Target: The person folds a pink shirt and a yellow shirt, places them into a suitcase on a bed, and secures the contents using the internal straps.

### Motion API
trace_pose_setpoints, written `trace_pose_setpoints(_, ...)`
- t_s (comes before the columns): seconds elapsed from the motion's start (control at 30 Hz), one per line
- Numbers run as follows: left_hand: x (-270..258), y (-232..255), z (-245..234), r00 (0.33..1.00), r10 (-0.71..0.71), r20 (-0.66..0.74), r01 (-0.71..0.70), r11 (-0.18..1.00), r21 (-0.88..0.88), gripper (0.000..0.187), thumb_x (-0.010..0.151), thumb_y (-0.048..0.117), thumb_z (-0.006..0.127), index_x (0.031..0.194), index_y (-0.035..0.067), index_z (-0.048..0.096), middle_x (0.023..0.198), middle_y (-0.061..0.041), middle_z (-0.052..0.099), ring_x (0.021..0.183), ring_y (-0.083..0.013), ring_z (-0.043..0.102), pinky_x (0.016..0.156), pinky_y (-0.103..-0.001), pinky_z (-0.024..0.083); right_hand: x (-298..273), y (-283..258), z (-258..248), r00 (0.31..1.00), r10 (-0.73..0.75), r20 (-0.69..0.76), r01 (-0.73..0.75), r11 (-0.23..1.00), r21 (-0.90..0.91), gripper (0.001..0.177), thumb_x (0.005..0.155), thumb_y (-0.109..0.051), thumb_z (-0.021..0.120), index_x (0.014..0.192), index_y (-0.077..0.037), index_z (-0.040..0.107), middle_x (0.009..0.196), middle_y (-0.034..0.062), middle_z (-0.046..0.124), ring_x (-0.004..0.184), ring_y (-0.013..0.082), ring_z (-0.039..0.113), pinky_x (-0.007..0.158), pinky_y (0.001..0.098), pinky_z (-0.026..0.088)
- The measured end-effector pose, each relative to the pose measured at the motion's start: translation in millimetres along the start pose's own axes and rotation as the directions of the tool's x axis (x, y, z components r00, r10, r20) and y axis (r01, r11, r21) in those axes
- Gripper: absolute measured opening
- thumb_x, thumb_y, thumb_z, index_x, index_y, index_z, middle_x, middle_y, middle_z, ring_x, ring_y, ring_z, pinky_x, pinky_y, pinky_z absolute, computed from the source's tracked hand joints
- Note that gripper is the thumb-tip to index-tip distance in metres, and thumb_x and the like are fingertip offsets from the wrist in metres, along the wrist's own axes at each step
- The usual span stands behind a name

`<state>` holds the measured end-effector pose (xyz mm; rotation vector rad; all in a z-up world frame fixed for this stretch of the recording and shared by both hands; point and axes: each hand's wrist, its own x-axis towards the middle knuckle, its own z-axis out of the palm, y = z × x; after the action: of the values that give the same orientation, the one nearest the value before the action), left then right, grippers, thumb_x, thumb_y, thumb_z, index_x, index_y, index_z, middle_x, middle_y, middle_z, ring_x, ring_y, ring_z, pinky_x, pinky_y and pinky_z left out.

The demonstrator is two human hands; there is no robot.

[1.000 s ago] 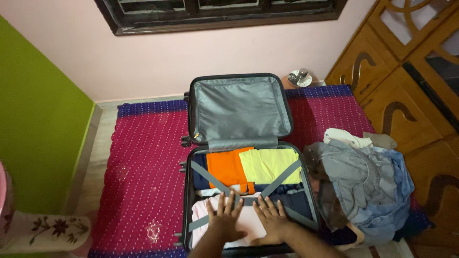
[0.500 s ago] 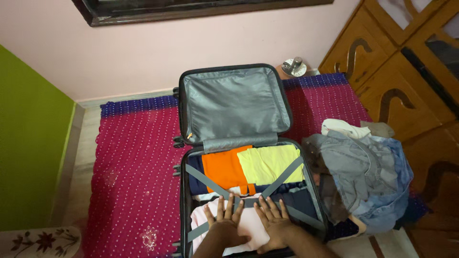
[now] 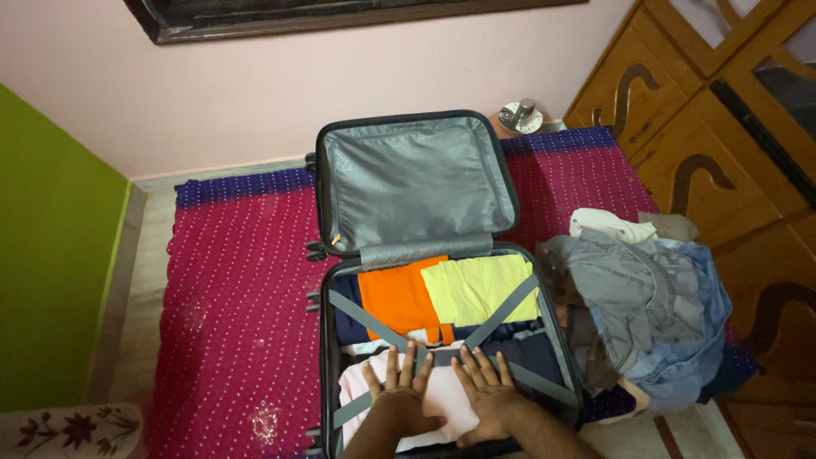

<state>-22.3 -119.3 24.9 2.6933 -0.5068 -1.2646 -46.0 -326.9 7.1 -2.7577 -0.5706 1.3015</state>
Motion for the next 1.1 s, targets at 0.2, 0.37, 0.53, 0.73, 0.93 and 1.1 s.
trace_pose_setpoints(0.2,7,1,7,1.0,-0.026,-0.006,0.026,1.0,0.007,0.126,0.074,0.074,0.068,0.166,0.028,-0.004,0.173,-0.01,-0.022,0.157,-0.0409,-0.023,0.109,-0.085,-0.012,2,7,8,0.998,-0.045,-0.031,0.046,0.998,0.033,0.148,0.068,-0.082,0.071,0.163,-0.004,-0.013,0.17,0.0247,-0.021,0.157,0.043,-0.021,0.118,0.0692,-0.015)
trace_pose_setpoints(0.37,12,0,14,0.997,-0.035,-0.065,0.036,0.999,0.01,0.125,0.074,0.073,0.07,0.166,0.029,-0.001,0.174,-0.011,-0.016,0.158,-0.0428,-0.016,0.108,-0.087,-0.008,8,21,6,0.994,-0.108,0.006,0.107,0.99,0.091,0.149,0.069,-0.078,0.073,0.163,-0.004,-0.014,0.17,0.0252,-0.023,0.157,0.0433,-0.022,0.118,0.0695,-0.015)
trace_pose_setpoints(0.53,12,0,14,0.997,-0.029,-0.07,0.03,0.999,0.014,0.123,0.075,0.073,0.07,0.166,0.029,0.001,0.174,-0.012,-0.013,0.158,-0.0427,-0.015,0.109,-0.085,-0.007,26,36,15,0.985,-0.167,0.037,0.163,0.981,0.107,0.145,0.071,-0.078,0.07,0.164,-0.007,-0.015,0.171,0.0241,-0.024,0.157,0.0437,-0.021,0.119,0.0692,-0.013)
trace_pose_setpoints(0.73,8,8,6,0.997,-0.068,-0.038,0.07,0.996,0.056,0.119,0.077,0.073,0.068,0.166,0.029,0.001,0.174,-0.011,-0.014,0.159,-0.0405,-0.015,0.111,-0.084,-0.007,27,52,0,0.957,-0.266,0.115,0.247,0.956,0.156,0.143,0.072,-0.078,0.068,0.165,-0.007,-0.014,0.17,0.0251,-0.026,0.157,0.0445,-0.021,0.119,0.0685,-0.011)
trace_pose_setpoints(0.93,0,17,-1,0.996,-0.092,-0.008,0.093,0.994,0.05,0.117,0.079,0.071,0.068,0.166,0.029,0.0,0.174,-0.011,-0.015,0.159,-0.0398,-0.016,0.112,-0.083,-0.008,26,57,-8,0.941,-0.287,0.179,0.257,0.951,0.173,0.141,0.071,-0.077,0.067,0.165,-0.009,-0.014,0.17,0.0233,-0.026,0.157,0.0422,-0.021,0.12,0.066,-0.01)
trace_pose_setpoints(1.1,5,11,-4,0.997,-0.076,0.031,0.075,0.996,0.042,0.118,0.081,0.071,0.067,0.167,0.027,0.0,0.174,-0.013,-0.014,0.158,-0.0413,-0.015,0.113,-0.081,-0.007,36,63,-11,0.938,-0.31,0.154,0.295,0.949,0.115,0.134,0.075,-0.063,0.075,0.166,-0.009,-0.007,0.171,0.0219,-0.02,0.158,0.0426,-0.012,0.12,0.0664,0.0)
